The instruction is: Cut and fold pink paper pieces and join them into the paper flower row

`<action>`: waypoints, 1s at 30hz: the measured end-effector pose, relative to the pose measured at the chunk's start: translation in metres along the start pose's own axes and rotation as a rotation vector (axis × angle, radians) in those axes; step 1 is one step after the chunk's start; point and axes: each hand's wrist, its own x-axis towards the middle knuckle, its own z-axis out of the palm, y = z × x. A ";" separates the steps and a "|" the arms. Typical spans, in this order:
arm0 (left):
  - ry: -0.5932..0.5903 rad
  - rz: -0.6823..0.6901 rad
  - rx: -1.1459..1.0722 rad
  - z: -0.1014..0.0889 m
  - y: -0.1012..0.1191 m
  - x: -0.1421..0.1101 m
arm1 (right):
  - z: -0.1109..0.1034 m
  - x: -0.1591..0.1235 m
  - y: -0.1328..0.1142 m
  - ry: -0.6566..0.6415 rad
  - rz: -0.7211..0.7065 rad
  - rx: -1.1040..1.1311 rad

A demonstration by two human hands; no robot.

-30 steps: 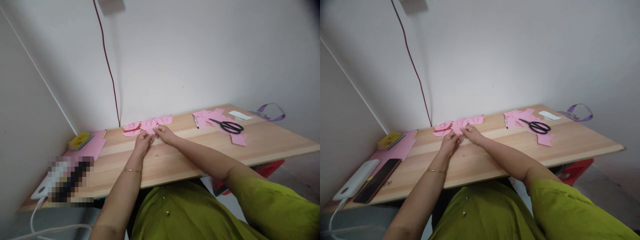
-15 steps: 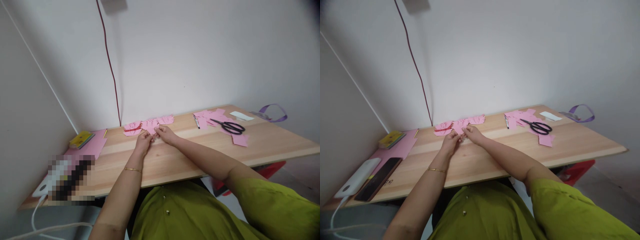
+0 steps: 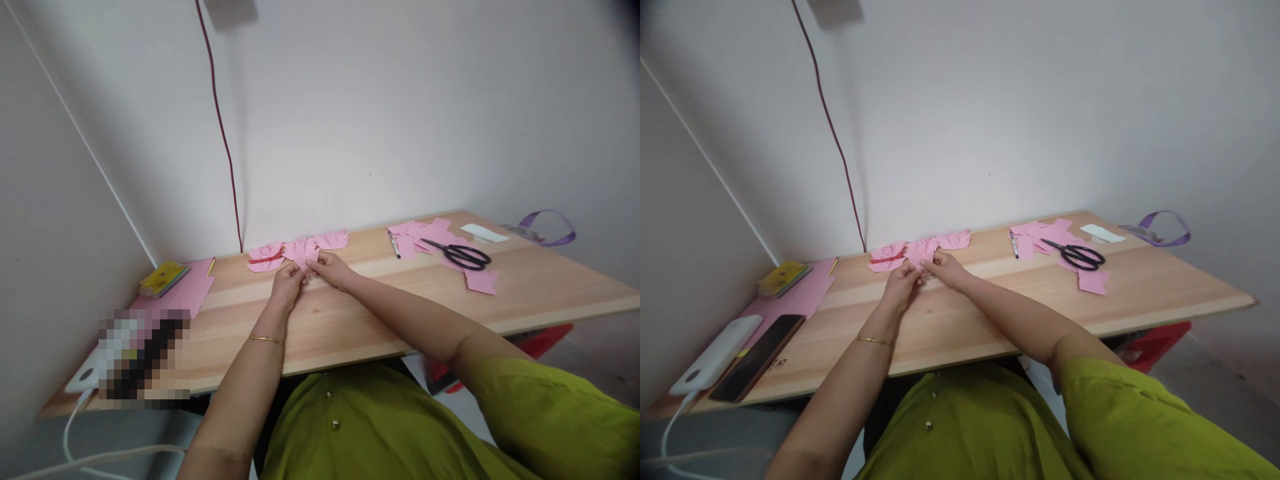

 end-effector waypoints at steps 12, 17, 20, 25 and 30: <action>0.005 0.011 0.008 0.000 -0.001 0.001 | 0.000 0.001 0.002 -0.019 0.001 0.018; 0.003 0.019 -0.010 0.001 0.002 0.000 | 0.000 0.001 0.001 -0.011 0.015 -0.009; -0.005 0.029 -0.020 0.002 0.005 -0.001 | 0.000 0.001 0.000 0.029 0.045 -0.007; -0.004 0.028 -0.004 0.001 0.004 -0.001 | 0.001 0.001 0.000 -0.007 0.026 0.066; 0.010 0.033 -0.023 0.000 0.001 0.001 | 0.002 -0.001 -0.002 -0.032 -0.023 0.152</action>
